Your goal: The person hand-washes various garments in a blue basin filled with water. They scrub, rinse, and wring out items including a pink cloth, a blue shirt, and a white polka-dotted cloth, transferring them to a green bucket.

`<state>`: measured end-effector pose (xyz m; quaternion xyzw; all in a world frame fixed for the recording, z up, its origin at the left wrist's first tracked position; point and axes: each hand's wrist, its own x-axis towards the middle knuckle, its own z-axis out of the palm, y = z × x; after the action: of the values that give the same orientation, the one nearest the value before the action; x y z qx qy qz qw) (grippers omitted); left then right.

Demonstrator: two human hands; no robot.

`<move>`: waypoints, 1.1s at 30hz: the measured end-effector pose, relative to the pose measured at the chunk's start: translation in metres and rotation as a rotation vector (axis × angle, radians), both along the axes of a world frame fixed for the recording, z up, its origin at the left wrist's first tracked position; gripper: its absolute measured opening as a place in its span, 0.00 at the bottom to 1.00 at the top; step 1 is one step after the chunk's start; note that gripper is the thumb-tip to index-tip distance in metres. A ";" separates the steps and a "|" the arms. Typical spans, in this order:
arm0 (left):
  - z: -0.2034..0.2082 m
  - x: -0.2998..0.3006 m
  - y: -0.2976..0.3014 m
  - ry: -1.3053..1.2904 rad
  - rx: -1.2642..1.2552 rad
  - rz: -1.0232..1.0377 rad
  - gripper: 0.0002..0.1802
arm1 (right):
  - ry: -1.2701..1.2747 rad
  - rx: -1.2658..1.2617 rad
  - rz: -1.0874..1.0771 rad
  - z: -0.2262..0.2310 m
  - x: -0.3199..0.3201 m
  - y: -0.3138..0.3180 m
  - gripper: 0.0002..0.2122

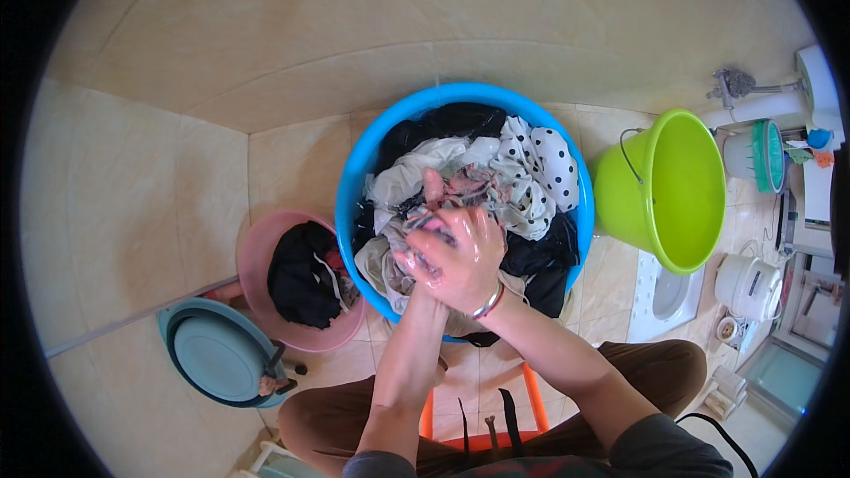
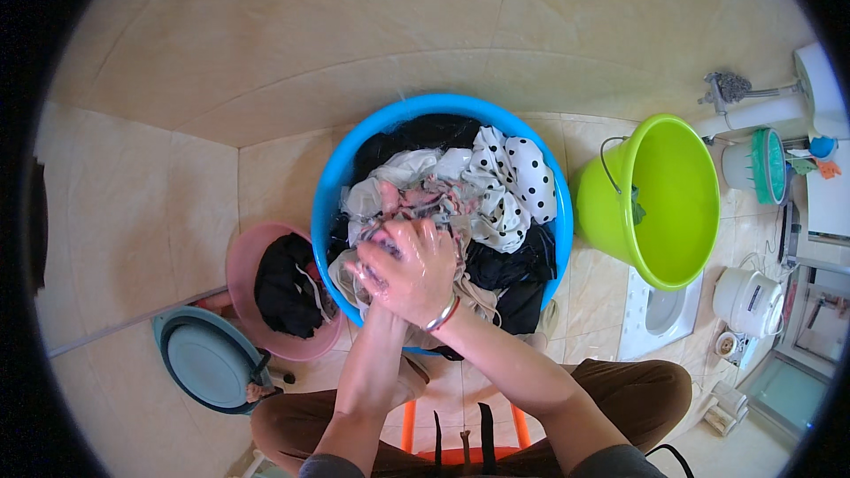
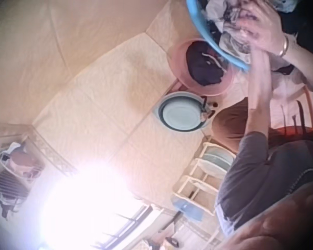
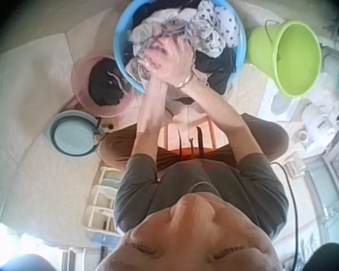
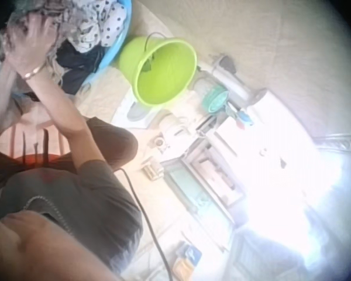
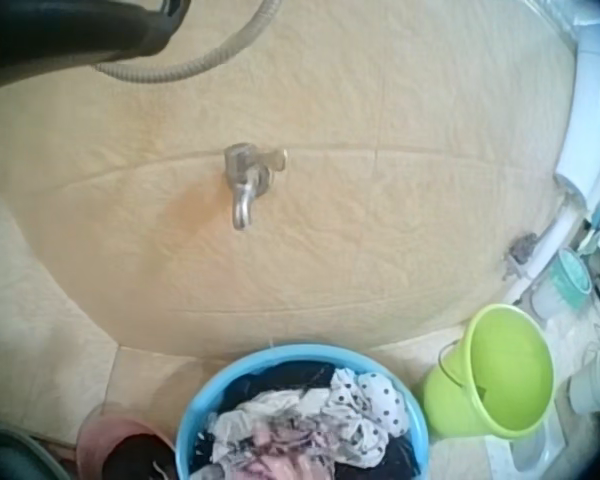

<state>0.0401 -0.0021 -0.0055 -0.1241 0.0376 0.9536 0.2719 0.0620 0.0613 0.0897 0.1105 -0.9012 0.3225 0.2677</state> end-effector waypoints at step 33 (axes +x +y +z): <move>-0.136 -0.045 0.015 -0.347 -1.117 -0.025 0.30 | -0.723 0.436 -0.062 -0.285 -0.084 0.098 0.11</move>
<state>-0.0053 0.0131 -0.1412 -0.4025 0.4911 0.7515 0.1788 -0.0224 0.1597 -0.1957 0.0171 -0.9871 0.1341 -0.0855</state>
